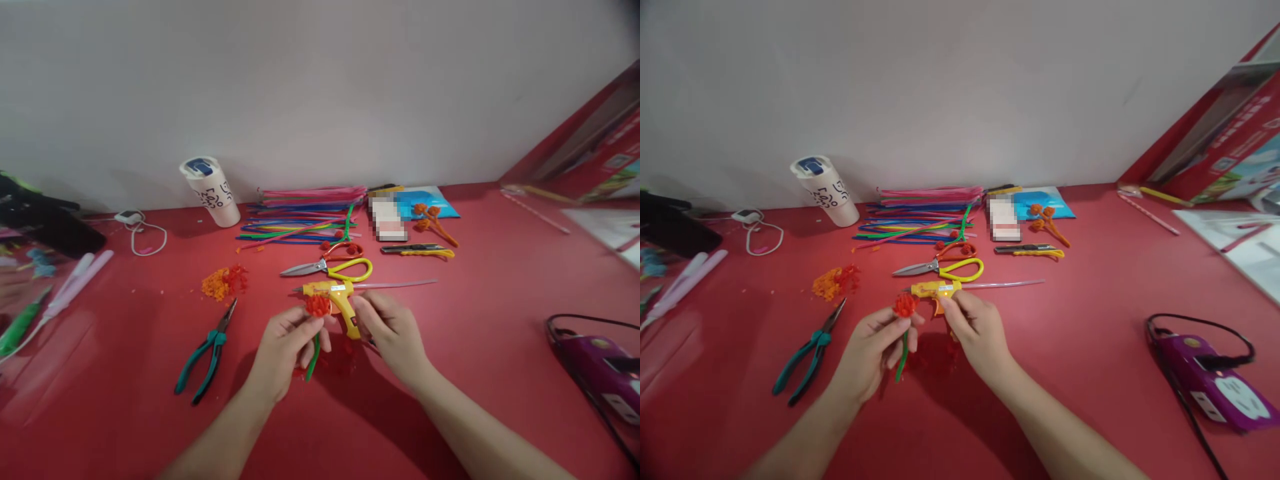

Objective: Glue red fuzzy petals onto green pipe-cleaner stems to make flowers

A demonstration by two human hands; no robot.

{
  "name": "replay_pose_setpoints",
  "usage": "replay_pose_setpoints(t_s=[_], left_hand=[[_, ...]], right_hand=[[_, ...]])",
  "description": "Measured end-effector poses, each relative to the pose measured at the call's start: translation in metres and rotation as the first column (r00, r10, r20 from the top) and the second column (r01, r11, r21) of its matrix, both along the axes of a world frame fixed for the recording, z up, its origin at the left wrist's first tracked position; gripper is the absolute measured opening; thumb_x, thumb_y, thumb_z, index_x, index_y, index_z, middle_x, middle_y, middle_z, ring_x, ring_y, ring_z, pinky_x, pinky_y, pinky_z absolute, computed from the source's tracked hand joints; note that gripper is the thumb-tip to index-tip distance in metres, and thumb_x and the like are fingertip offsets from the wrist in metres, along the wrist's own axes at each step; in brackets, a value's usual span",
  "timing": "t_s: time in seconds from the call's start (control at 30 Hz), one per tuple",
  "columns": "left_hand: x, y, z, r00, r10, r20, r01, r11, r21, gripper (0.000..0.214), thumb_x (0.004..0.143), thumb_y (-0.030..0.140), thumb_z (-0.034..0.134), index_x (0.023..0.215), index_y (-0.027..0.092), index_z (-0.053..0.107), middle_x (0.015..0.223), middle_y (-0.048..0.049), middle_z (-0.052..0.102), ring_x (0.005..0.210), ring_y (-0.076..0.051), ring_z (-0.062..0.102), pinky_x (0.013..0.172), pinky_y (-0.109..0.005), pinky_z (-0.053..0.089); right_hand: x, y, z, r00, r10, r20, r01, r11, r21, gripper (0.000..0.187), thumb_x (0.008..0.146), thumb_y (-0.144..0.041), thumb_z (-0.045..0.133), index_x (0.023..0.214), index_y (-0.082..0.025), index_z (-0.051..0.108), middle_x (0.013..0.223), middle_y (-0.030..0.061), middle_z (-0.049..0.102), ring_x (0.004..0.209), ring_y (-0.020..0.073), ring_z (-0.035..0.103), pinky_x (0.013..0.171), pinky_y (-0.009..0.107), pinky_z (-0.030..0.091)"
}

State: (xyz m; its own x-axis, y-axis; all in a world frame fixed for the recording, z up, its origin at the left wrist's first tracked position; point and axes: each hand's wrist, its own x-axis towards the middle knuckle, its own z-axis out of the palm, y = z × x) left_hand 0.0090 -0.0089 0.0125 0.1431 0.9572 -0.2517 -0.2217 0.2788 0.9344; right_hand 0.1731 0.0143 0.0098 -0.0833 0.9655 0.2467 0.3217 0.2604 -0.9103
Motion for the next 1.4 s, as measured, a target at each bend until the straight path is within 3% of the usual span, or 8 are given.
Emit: replay_pose_setpoints(t_s=[0.1, 0.23, 0.53, 0.83, 1.1, 1.23, 1.3, 1.4], left_hand=[[0.003, 0.001, 0.0, 0.998, -0.003, 0.066, 0.008, 0.996, -0.088, 0.019, 0.075, 0.033, 0.061, 0.07, 0.014, 0.066, 0.051, -0.0002, 0.061, 0.03, 0.0, 0.031, 0.034, -0.016, 0.016], [0.006, -0.002, -0.001, 0.998, -0.027, 0.055, 0.034, 0.99, -0.137, 0.021, 0.074, 0.035, 0.061, 0.066, 0.015, 0.062, 0.047, 0.0003, 0.061, 0.026, -0.002, 0.033, 0.03, -0.016, 0.014], [0.007, -0.005, 0.001, 0.998, -0.055, -0.034, 0.049, 0.989, -0.136, 0.022, 0.074, 0.035, 0.061, 0.067, 0.015, 0.058, 0.046, 0.0018, 0.06, 0.025, -0.003, 0.038, 0.027, -0.014, 0.019], [0.006, -0.004, 0.005, 0.988, -0.104, 0.111, 0.126, 0.97, -0.208, 0.021, 0.076, 0.031, 0.054, 0.069, 0.012, 0.06, 0.047, -0.0025, 0.063, 0.024, -0.003, 0.037, 0.026, -0.013, 0.018], [0.007, -0.005, 0.001, 0.997, -0.071, 0.012, 0.072, 0.985, -0.158, 0.02, 0.076, 0.032, 0.055, 0.066, 0.015, 0.057, 0.045, -0.0006, 0.062, 0.024, -0.004, 0.037, 0.025, -0.013, 0.021], [0.003, 0.0, -0.001, 0.999, -0.012, -0.047, 0.007, 0.994, -0.108, 0.02, 0.075, 0.032, 0.057, 0.066, 0.014, 0.059, 0.047, -0.0002, 0.062, 0.025, -0.003, 0.037, 0.026, -0.013, 0.019], [-0.001, 0.005, -0.002, 0.995, 0.068, -0.08, -0.073, 0.995, -0.065, 0.02, 0.075, 0.032, 0.058, 0.069, 0.013, 0.061, 0.05, 0.0001, 0.063, 0.026, -0.001, 0.036, 0.028, -0.013, 0.021], [-0.007, 0.012, -0.002, 0.983, 0.158, -0.092, -0.161, 0.987, -0.03, 0.019, 0.075, 0.031, 0.06, 0.071, 0.013, 0.063, 0.051, 0.0008, 0.062, 0.028, 0.0, 0.036, 0.029, -0.012, 0.019]], right_hand=[[-0.001, -0.004, 0.002, 0.998, 0.007, 0.056, -0.022, 0.966, 0.256, 0.004, 0.082, -0.02, 0.057, 0.082, -0.02, 0.054, 0.073, -0.0006, 0.057, 0.059, 0.0107, 0.053, 0.055, 0.023, 0.046], [-0.003, -0.008, 0.002, 0.978, 0.049, 0.201, -0.141, 0.868, 0.476, 0.021, 0.081, -0.011, 0.058, 0.098, -0.022, 0.056, 0.087, 0.0041, 0.059, 0.077, 0.0142, 0.057, 0.068, 0.027, 0.05], [-0.006, -0.008, 0.003, 0.961, 0.0, 0.276, -0.172, 0.784, 0.597, 0.018, 0.082, -0.008, 0.056, 0.096, -0.018, 0.061, 0.084, 0.0067, 0.062, 0.078, 0.015, 0.059, 0.068, 0.026, 0.051], [-0.004, -0.007, 0.006, 0.968, 0.006, 0.252, -0.143, 0.836, 0.53, 0.015, 0.084, -0.008, 0.054, 0.091, -0.02, 0.06, 0.083, 0.0044, 0.061, 0.077, 0.0133, 0.058, 0.069, 0.025, 0.05], [-0.005, -0.008, 0.005, 0.96, 0.023, 0.281, -0.175, 0.831, 0.529, 0.016, 0.082, -0.01, 0.055, 0.094, -0.02, 0.059, 0.09, 0.0059, 0.06, 0.085, 0.0164, 0.058, 0.072, 0.028, 0.049], [0.0, -0.003, 0.009, 0.967, -0.032, 0.252, -0.09, 0.885, 0.457, 0.01, 0.086, -0.016, 0.051, 0.089, -0.019, 0.06, 0.084, 0.0052, 0.061, 0.077, 0.0152, 0.058, 0.067, 0.026, 0.047], [0.004, 0.004, 0.008, 0.932, -0.133, 0.338, 0.008, 0.938, 0.347, 0.013, 0.088, -0.022, 0.048, 0.081, -0.018, 0.059, 0.075, 0.0038, 0.06, 0.066, 0.0144, 0.056, 0.06, 0.025, 0.043], [0.008, 0.017, 0.001, 0.735, -0.129, 0.665, 0.109, 0.991, 0.072, 0.025, 0.085, -0.036, 0.052, 0.069, -0.018, 0.057, 0.07, 0.0048, 0.06, 0.058, 0.0159, 0.054, 0.051, 0.026, 0.031]])
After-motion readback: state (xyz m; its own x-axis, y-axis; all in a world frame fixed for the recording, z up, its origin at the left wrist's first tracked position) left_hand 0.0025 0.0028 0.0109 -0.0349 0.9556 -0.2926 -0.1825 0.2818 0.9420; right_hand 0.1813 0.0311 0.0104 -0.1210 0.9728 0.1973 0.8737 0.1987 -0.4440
